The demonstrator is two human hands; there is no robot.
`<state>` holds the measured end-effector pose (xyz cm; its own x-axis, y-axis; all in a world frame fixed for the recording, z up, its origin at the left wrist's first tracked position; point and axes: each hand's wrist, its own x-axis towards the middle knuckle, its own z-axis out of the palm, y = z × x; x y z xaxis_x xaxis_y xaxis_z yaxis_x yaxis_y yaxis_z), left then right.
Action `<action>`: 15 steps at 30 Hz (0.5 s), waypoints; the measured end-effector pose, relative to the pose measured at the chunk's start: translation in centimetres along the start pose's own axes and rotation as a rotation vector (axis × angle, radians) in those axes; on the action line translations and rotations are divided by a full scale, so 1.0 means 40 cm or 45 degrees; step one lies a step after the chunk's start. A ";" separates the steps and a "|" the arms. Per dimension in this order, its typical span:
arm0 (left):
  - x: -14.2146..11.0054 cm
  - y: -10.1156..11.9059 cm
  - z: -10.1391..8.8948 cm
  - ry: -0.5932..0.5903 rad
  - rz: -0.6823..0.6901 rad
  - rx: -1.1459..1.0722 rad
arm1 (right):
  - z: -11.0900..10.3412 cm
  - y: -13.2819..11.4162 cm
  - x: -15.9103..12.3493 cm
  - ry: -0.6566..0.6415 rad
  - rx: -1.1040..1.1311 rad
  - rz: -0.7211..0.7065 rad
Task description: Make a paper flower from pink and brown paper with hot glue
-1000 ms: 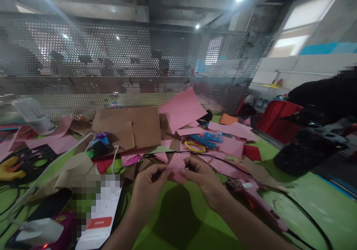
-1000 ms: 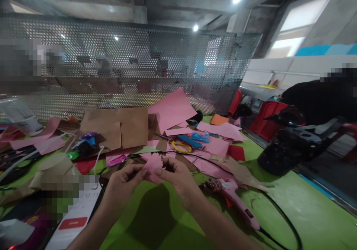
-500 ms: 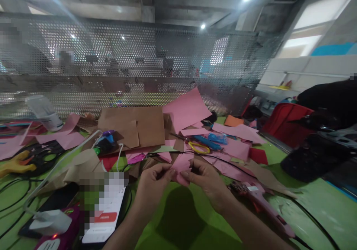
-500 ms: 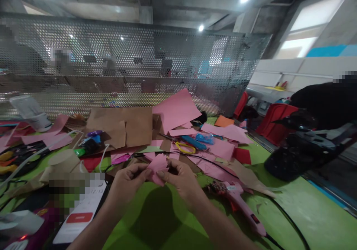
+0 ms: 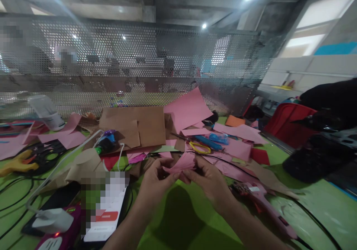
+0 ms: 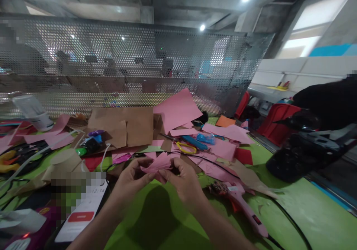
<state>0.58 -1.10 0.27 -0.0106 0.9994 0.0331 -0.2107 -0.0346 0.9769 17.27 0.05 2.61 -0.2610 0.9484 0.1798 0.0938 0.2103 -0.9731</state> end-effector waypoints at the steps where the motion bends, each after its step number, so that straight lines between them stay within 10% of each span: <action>1: 0.000 -0.002 0.000 0.010 -0.019 -0.036 | 0.000 0.003 -0.001 0.008 -0.016 -0.019; 15: 0.001 -0.005 0.000 0.040 -0.048 -0.062 | 0.010 -0.001 -0.002 0.023 0.024 0.044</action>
<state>0.62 -1.06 0.07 -0.0325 0.9994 -0.0106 -0.2589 0.0019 0.9659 16.89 -0.15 2.59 -0.2405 0.9592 0.1487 0.0842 0.1732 -0.9813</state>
